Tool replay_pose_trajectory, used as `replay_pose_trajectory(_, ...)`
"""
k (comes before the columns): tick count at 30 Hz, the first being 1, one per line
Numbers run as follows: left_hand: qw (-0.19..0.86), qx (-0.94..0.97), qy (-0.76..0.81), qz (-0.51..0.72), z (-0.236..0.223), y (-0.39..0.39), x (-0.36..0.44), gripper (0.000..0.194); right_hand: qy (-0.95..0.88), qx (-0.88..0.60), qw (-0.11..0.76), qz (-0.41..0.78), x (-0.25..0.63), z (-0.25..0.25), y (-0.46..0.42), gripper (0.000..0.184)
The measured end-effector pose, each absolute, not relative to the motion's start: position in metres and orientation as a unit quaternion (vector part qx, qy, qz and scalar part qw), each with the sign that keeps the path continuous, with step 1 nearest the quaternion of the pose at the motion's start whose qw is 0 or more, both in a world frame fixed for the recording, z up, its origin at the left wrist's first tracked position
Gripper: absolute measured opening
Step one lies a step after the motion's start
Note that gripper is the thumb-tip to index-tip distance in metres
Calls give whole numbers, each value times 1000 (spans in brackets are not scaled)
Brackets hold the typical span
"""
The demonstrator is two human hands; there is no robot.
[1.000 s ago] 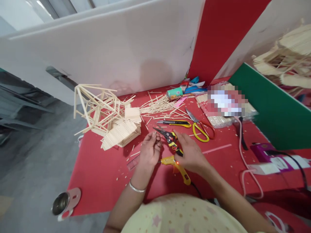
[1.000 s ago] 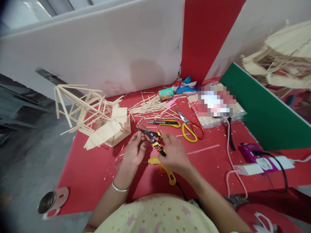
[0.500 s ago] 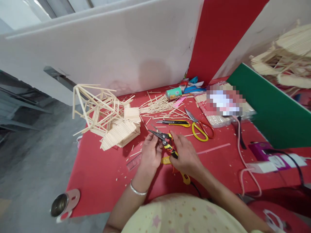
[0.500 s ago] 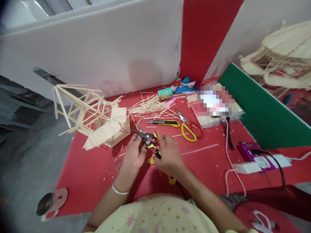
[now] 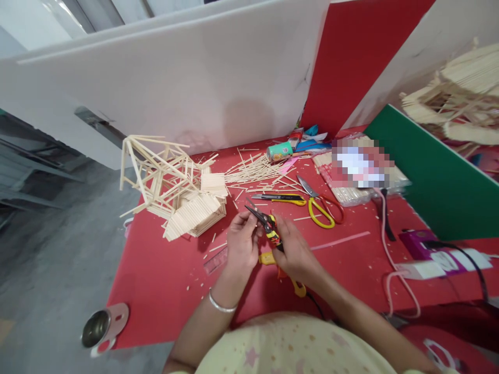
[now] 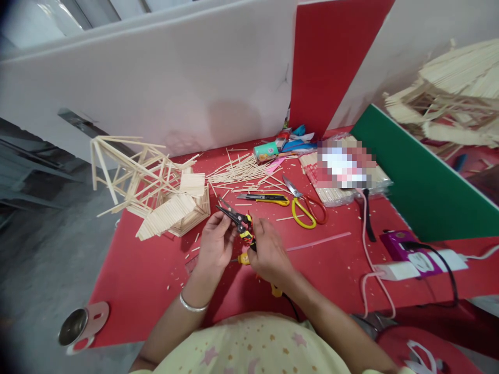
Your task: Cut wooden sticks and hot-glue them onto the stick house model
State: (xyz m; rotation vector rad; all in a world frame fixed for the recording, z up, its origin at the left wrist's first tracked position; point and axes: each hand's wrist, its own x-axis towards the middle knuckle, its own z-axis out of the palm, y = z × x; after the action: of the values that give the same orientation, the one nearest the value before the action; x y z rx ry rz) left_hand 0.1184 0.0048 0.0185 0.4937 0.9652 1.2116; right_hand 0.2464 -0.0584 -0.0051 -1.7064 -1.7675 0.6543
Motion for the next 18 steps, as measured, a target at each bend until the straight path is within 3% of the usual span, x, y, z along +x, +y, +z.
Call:
replay_pose_trajectory(12,737,188,384,524,35,9,114,40,-636,-586,366,344,247,-8,-55,76)
replay_pose_trajectory(18,738,194,381,521,45,9,115,38,-569,-540,428,449,242,8,-53,70)
